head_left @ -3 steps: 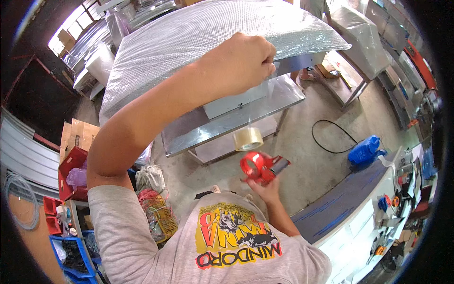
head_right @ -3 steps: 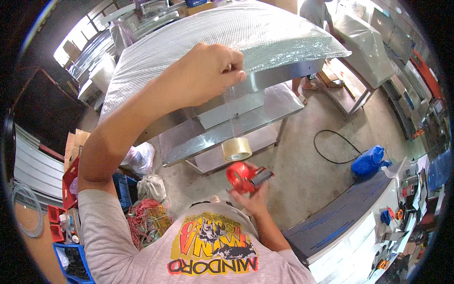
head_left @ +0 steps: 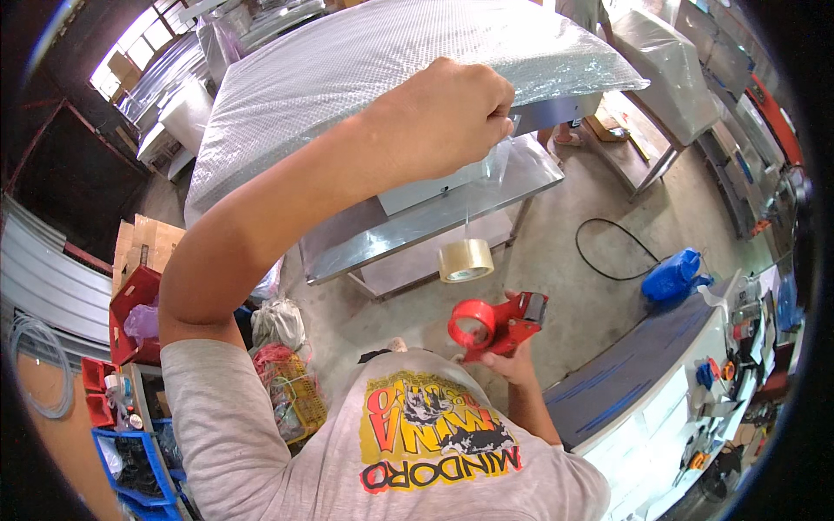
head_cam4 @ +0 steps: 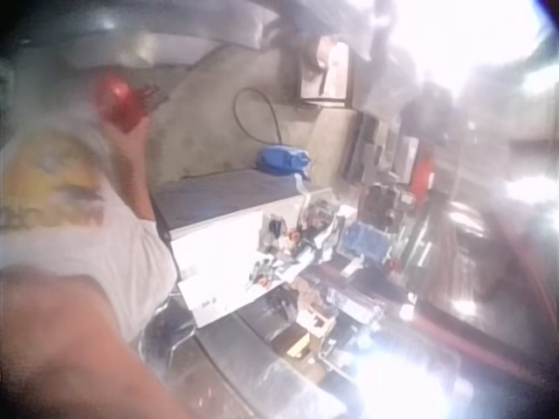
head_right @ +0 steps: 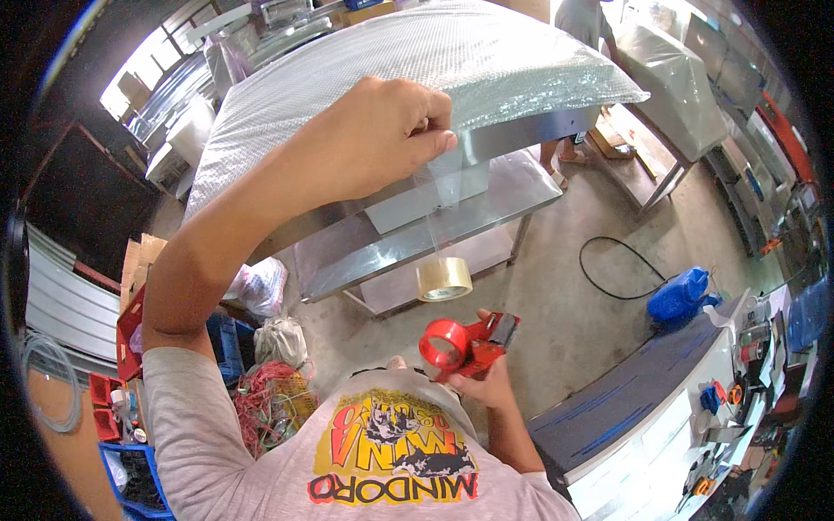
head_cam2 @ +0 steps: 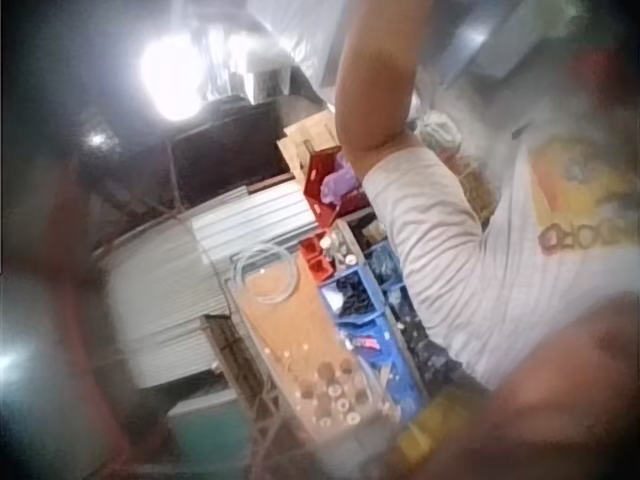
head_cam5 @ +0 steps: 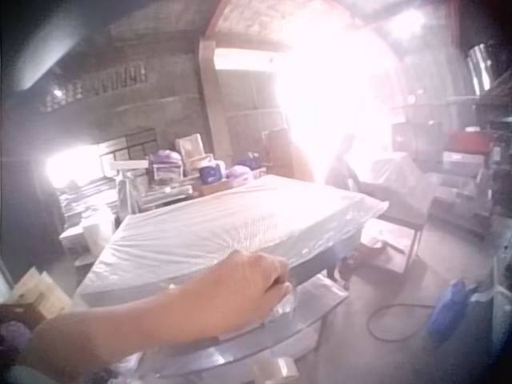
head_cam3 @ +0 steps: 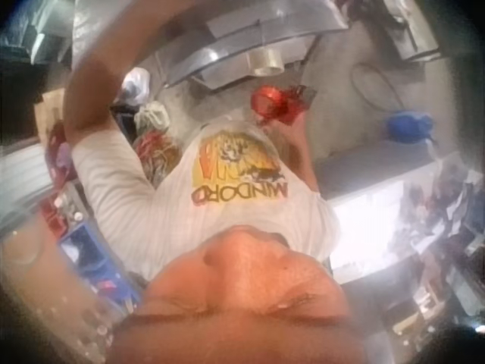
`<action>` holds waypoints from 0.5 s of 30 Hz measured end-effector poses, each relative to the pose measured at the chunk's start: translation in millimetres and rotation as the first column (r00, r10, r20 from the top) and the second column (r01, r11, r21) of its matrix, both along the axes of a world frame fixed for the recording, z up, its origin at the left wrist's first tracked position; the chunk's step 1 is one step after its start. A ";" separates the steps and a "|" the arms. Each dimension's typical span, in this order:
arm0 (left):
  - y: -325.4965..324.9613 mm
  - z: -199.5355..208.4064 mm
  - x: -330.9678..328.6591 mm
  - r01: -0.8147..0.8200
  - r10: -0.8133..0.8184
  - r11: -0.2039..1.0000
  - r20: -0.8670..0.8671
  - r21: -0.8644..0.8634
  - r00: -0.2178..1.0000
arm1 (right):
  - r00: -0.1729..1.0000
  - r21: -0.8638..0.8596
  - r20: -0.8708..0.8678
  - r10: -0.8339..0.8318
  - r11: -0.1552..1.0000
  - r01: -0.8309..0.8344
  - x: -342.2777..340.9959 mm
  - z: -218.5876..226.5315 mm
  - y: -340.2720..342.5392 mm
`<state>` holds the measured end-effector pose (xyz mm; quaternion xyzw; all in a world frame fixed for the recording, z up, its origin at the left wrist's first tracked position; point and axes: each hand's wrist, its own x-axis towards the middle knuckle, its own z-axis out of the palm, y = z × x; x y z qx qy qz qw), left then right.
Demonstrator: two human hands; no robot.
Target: The person wraps a large rectangular object with bubble wrap and secures it using a handheld tape dispenser. They repeatedly apply tape along the edges and seams to hold the wrap in place.
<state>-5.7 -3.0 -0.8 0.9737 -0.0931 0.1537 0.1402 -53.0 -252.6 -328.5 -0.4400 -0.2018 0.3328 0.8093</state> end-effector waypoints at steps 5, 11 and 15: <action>-8.5 10.2 -4.1 0.031 -0.031 0.999 0.021 0.014 0.999 | 0.982 -0.059 0.140 0.128 0.991 -0.121 -5.0 14.9 2.2; -25.7 20.0 -4.2 0.017 -0.017 1.000 -0.010 0.003 1.000 | 0.786 -0.269 0.616 0.059 0.953 0.139 -0.2 24.9 40.3; -27.1 20.2 -5.7 0.059 -0.057 0.998 0.052 -0.036 0.997 | 0.884 -0.135 0.466 -0.045 0.983 0.121 22.0 16.1 74.3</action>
